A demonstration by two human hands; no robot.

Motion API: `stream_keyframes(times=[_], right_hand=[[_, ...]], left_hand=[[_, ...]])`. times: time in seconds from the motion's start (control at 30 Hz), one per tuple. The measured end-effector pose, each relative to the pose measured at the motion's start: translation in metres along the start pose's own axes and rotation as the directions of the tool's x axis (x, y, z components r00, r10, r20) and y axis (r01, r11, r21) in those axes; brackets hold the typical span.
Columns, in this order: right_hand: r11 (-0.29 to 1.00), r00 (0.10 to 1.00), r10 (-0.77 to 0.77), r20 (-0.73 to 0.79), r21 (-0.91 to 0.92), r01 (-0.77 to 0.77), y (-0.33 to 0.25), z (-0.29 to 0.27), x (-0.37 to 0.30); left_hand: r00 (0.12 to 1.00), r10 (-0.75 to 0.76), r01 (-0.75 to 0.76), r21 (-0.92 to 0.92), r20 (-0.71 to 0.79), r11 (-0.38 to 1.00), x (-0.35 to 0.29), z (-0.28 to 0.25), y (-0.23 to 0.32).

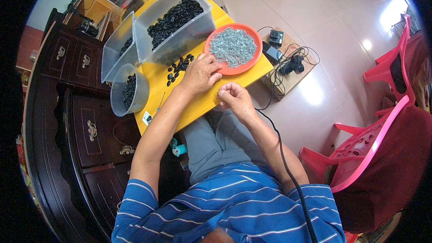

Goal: Assembling small black plastic components by inserting metal pins.

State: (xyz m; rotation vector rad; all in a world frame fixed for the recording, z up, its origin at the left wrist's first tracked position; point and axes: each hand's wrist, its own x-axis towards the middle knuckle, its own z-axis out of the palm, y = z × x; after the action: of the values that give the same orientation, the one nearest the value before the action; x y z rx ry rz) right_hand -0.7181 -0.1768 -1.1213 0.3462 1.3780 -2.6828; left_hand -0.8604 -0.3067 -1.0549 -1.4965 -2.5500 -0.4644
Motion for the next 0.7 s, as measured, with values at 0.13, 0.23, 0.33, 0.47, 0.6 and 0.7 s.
stream_keyframes(times=[0.13,0.23,0.33,0.47,0.6,0.7], right_hand=[[1.000,1.000,-0.004,-0.006,-0.012,0.004,0.001,0.000,0.000],[1.000,1.000,-0.008,-0.018,-0.021,0.007,0.002,-0.001,0.001],[1.000,0.999,-0.024,-0.025,-0.017,0.024,0.004,-0.002,0.002],[0.999,0.999,-0.023,-0.028,-0.022,0.023,0.004,-0.002,0.002],[0.999,0.999,-0.025,-0.036,-0.029,0.024,0.004,-0.003,0.002],[0.999,0.999,-0.031,-0.034,-0.042,0.030,0.002,-0.002,0.001]], left_hand=[[1.000,0.024,-0.024,-0.072,-0.003,0.997,0.000,-0.001,-0.003],[0.999,0.041,-0.044,-0.129,-0.027,0.991,0.000,0.002,-0.006],[0.999,0.021,-0.029,-0.216,-0.042,0.976,-0.001,0.007,-0.009],[0.999,-0.030,0.022,-0.322,-0.018,0.946,-0.001,0.009,-0.014],[1.000,0.002,0.001,-0.288,0.011,0.958,0.002,0.008,-0.012],[0.998,0.055,-0.061,-0.216,-0.035,0.975,0.000,0.007,-0.007]])
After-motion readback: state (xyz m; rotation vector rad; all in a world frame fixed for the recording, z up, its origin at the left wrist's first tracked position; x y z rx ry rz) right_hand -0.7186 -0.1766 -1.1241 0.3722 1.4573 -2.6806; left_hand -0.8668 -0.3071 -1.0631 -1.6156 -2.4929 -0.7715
